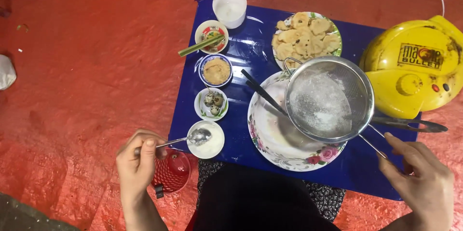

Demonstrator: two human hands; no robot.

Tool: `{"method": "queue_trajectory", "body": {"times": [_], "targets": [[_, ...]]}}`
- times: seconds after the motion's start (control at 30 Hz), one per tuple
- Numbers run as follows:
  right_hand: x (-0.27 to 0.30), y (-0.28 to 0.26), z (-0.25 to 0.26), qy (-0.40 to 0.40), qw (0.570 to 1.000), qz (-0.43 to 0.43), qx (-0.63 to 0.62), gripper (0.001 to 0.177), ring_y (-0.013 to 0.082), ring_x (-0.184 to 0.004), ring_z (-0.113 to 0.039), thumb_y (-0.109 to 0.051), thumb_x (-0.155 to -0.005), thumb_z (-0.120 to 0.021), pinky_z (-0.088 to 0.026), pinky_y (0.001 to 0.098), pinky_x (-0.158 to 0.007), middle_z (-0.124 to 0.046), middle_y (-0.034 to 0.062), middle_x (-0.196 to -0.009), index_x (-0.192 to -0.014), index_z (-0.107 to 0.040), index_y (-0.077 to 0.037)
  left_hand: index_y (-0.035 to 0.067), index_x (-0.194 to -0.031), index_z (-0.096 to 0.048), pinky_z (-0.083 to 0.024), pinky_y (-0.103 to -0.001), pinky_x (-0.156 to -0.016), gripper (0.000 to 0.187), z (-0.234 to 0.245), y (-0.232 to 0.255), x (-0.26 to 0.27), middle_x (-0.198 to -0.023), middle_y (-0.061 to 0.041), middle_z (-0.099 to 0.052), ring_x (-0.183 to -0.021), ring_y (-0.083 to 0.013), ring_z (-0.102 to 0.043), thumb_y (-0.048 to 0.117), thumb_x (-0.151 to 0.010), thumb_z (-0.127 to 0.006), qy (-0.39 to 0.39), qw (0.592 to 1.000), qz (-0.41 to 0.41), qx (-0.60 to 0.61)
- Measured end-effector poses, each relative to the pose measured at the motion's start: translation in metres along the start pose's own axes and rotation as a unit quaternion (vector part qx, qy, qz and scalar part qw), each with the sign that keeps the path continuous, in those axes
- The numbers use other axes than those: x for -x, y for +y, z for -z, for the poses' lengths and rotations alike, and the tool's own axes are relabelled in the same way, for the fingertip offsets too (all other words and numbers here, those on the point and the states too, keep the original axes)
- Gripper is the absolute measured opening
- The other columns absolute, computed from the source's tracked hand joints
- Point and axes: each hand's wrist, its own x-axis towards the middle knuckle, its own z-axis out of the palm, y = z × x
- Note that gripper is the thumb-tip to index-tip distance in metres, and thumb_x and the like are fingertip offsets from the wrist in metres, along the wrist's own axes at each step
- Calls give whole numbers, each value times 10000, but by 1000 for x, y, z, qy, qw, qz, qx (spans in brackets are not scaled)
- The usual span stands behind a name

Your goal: Mixing and straining ingredients in a bowl to prepare food.

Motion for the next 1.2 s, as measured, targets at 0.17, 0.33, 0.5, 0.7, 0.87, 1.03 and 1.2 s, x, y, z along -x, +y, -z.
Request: {"method": "queue_trajectory", "body": {"times": [0.17,0.33,0.5,0.7,0.87,1.03,1.2], "targets": [[3,-1,-2,2,1000,-13,-12,442,125,-613,-406,-4,-933,-799,-410,228,-672,-660,71,-1045,-1367,-735,-56,37,-860,-684,-509,-234,-546,267,-6,-4,-3,-784,-63,-662,-603,-117,-626,141,-1050,-527,-30,995,-20,-91],[4,5,-3,-2,1000,1,13,433,127,-606,-417,-51,-938,-807,-417,238,-641,-663,58,-1029,-1366,-739,-69,29,-813,-664,-490,-258,-578,304,-16,0,-8,-793,-70,-655,-616,-137,-611,159,-1051,-526,-44,995,-14,-85],[3,5,-3,-9,1000,12,23,444,122,-597,-423,-90,-937,-813,-423,235,-643,-670,55,-1043,-1375,-736,-82,40,-777,-645,-487,-252,-562,344,-19,-9,-7,-731,-62,-651,-567,-125,-604,184,-1058,-510,-41,998,10,-47],[6,8,-5,-7,1000,-1,-5,466,124,-616,-431,-9,-929,-797,-425,232,-674,-670,78,-1056,-1386,-726,-59,102,-839,-681,-511,-249,-511,356,-6,-27,2,-656,-13,-652,-538,-101,-634,296,-1082,-507,15,994,99,-40],[8,9,-6,18,995,43,83,423,73,-695,-585,-145,-930,-824,-498,247,-693,-712,12,-1105,-1347,-755,-111,90,-906,-648,-476,-205,-471,347,-3,-21,-3,-611,-30,-621,-474,-90,-577,320,-1126,-511,119,982,107,100],[3,-8,-1,27,984,74,161,426,94,-834,-694,-290,-919,-768,-541,286,-672,-724,-44,-1106,-1335,-714,-218,49,-907,-603,-505,-212,-449,318,-38,10,-32,-808,-119,-604,-518,-137,-563,302,-1098,-578,117,939,42,321],[1,-20,-1,14,973,118,198,419,109,-800,-680,-330,-941,-703,-506,294,-587,-685,-51,-1015,-1346,-672,-229,56,-946,-612,-551,-234,-562,398,-114,51,-49,-959,-144,-593,-564,-162,-619,441,-1043,-594,51,951,17,306]]}}
